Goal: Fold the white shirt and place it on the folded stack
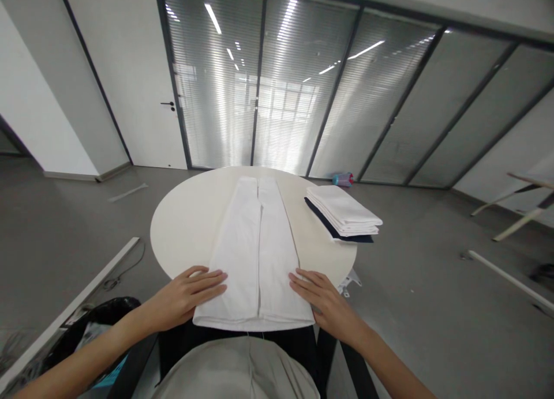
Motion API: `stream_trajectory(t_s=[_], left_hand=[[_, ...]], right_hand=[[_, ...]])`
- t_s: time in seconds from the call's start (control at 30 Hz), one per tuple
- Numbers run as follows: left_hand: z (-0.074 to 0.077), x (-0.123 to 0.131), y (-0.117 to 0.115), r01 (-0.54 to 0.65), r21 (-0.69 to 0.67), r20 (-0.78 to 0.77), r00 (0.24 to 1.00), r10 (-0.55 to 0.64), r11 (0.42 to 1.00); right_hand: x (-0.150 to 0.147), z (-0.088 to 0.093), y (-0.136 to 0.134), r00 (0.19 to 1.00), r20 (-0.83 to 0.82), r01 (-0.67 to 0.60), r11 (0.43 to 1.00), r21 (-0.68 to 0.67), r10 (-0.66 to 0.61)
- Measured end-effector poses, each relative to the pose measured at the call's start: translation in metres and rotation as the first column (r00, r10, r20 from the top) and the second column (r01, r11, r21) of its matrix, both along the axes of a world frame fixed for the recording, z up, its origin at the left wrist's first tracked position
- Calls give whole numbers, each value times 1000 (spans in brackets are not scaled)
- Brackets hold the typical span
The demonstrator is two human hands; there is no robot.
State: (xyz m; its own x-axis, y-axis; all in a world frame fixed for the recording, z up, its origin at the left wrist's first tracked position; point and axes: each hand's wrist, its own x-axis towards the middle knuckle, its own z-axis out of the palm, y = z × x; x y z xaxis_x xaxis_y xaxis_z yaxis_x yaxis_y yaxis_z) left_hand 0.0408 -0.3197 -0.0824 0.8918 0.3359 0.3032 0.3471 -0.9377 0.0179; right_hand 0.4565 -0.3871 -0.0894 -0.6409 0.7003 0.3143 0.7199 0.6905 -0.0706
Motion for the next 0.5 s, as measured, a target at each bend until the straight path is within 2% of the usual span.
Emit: stream_trajectory(t_s=[0.17, 0.33, 0.4, 0.43, 0.5], left_hand=[[3, -2, 3, 53, -18, 67, 996, -52, 998], [16, -3, 16, 107, -199, 176, 982, -72, 974], [21, 3, 29, 63, -293, 252, 968, 13, 954], [23, 8, 38, 1, -339, 281, 954, 100, 941], [26, 21, 60, -166, -438, 308, 896, 321, 884]], right_hand=[[1, 11, -1, 996, -51, -72, 997, -27, 71], [-5, 16, 13, 955, -271, -123, 992, 7, 120], [-9, 13, 25, 910, -401, -115, 993, 10, 110], [-11, 11, 33, 890, -451, -77, 997, -7, 66], [-16, 7, 50, 856, -504, 91, 993, -69, -114]])
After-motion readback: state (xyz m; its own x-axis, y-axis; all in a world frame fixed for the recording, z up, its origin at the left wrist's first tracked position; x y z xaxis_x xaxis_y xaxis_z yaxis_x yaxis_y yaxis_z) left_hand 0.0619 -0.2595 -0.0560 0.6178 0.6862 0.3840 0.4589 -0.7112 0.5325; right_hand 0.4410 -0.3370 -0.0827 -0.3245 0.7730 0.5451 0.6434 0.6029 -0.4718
